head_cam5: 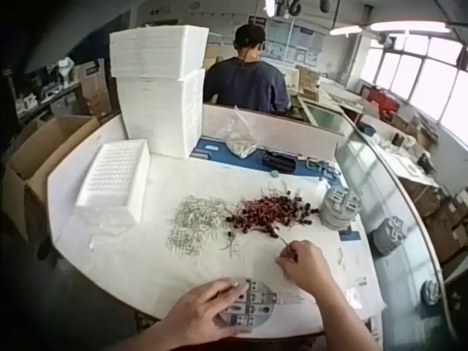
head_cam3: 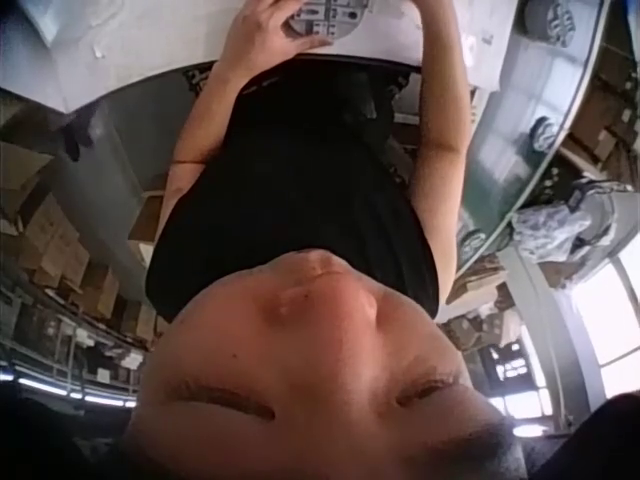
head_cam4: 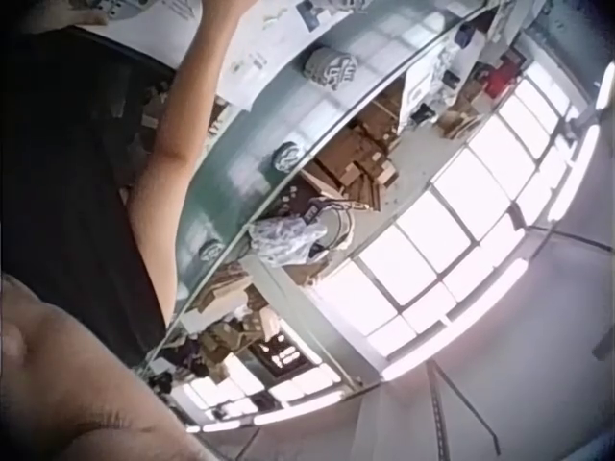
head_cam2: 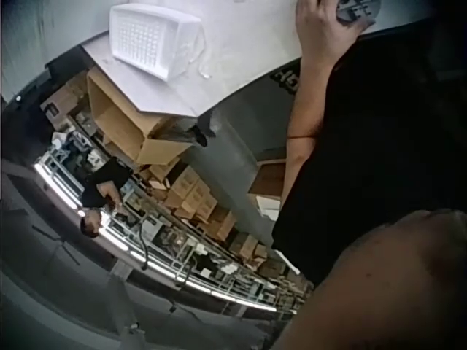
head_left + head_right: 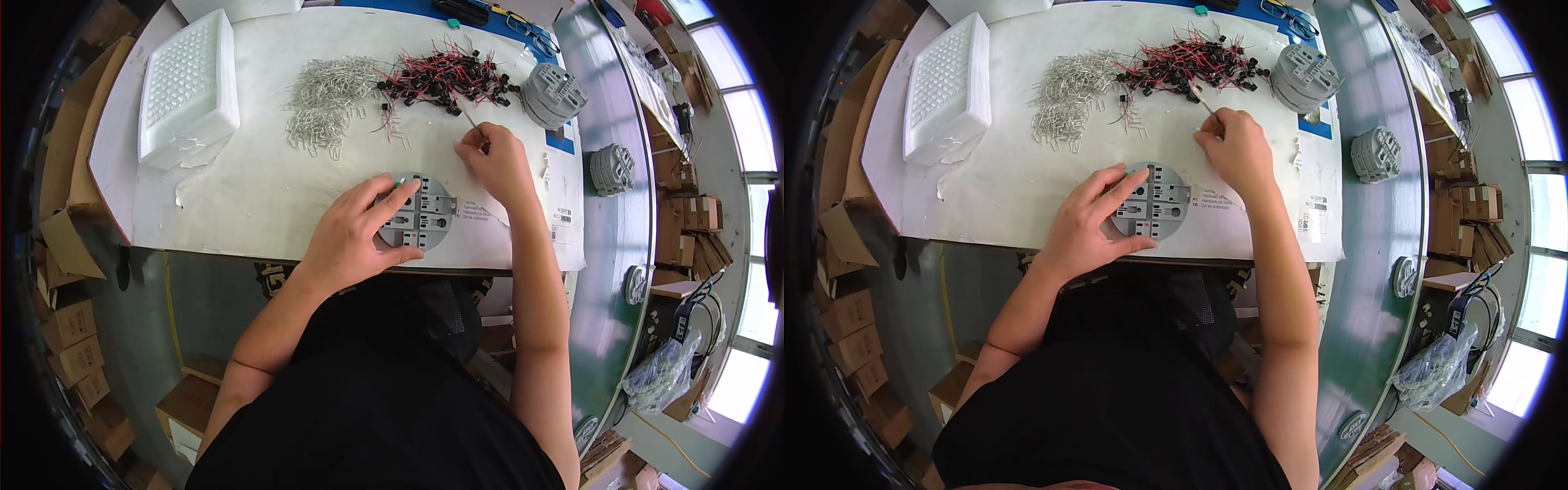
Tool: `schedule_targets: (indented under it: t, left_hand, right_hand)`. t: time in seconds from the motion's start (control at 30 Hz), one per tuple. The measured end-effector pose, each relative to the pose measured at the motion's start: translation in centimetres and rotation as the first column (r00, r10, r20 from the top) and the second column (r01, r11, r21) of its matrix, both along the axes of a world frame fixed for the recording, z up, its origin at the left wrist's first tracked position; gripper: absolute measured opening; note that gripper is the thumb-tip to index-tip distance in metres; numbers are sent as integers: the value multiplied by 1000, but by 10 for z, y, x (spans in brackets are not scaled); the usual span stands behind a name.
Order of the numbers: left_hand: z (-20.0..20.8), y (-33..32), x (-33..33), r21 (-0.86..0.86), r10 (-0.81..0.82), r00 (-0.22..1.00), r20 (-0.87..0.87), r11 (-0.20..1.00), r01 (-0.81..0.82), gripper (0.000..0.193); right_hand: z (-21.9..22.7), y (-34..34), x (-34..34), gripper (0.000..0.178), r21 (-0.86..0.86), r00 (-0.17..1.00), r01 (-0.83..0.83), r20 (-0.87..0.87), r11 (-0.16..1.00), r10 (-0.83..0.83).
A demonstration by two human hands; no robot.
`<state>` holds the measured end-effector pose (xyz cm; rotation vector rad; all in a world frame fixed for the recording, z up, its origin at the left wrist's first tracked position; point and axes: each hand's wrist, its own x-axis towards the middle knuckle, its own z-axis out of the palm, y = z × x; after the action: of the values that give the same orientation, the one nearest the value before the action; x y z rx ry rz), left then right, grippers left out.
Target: Insert colored wires and small pins into circular base components on a workbench assembly jig.
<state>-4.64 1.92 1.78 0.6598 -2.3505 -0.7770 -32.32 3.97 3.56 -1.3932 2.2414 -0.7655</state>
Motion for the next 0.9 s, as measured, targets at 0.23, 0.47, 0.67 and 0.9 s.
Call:
schedule_targets:
  t: [0.23,0.47,0.67,0.9]
  left_hand:
    - [-2,2,2,25,2,1000,-1,1000,-2,90]
    - [0,-1,1,-9,-10,1000,-6,1000,10,92]
    - [3,-3,1,-49,-1,1000,-18,999,1,92]
    - [2,1,-3,75,37,999,-28,997,-35,92]
  right_hand:
    - [21,11,12,19,39,984,-58,172,998,51]
    - [24,21,10,19,-51,955,-82,283,995,93]
    - [42,27,28,18,-28,889,-45,455,999,53]
    - [35,33,47,14,-65,935,-15,352,998,37]
